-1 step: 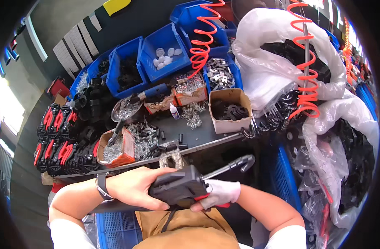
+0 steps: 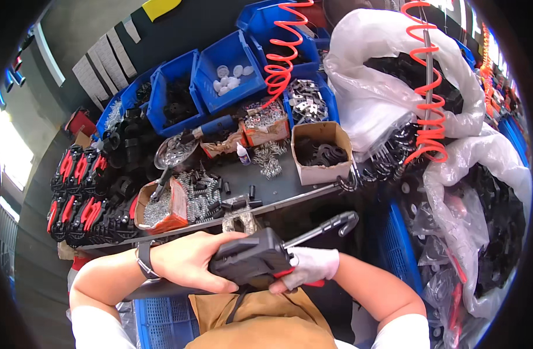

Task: The person assembles caulking guns by fitting together handles, rods, springs, and washers, applying liquid from a squeeze bottle, and driving fasteners with a pneumatic tool. The person then attaches the barrels and places the assembled tools into plastic bags and a crate.

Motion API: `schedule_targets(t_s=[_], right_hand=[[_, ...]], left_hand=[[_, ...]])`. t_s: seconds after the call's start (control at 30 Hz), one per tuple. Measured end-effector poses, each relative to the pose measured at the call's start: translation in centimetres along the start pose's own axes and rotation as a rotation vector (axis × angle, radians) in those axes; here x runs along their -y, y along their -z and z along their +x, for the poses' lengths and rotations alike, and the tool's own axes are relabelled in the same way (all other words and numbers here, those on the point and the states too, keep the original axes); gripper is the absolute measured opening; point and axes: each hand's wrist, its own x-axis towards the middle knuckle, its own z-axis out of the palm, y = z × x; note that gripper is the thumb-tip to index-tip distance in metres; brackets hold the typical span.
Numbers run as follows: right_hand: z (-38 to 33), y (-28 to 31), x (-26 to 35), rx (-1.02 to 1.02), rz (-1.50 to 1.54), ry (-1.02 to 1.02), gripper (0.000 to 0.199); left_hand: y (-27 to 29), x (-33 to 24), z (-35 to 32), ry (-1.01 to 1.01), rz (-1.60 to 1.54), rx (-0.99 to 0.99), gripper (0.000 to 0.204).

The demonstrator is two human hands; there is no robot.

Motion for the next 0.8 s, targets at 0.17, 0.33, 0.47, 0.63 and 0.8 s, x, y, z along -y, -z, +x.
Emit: schedule_targets(t_s=[0.17,0.33,0.47,0.63,0.8], right_hand=[[0.0,-0.1,-1.7,-0.152,-0.149,0.508,0.050],[-4.9,4.2,-0.3,-0.429,-0.313,0.311,0.035],[-5.6,2.3,2.6,-0.749,0.452,0.487,0.058],[-4.9,-0.6,3.1,-0.933,-0.030,0.298,0.056],[-4.7,-1.9,2.3,-1.613,-1.138,0.733,0.055]], left_hand=[[0.7,0.3,0.9,-0.013,-0.056,0.036,0.085],[0.0,1.3,1.0,0.064,-0.087,-0.001,0.085],[-1.6,2.6,2.1,0.040,-0.053,-0.051,0.083],[-2.5,0.8,4.0,0.055,-0.091,-0.076,0.086],[2.4,1.3,4.5,-0.167,-0.088,-0.646,0.074]])
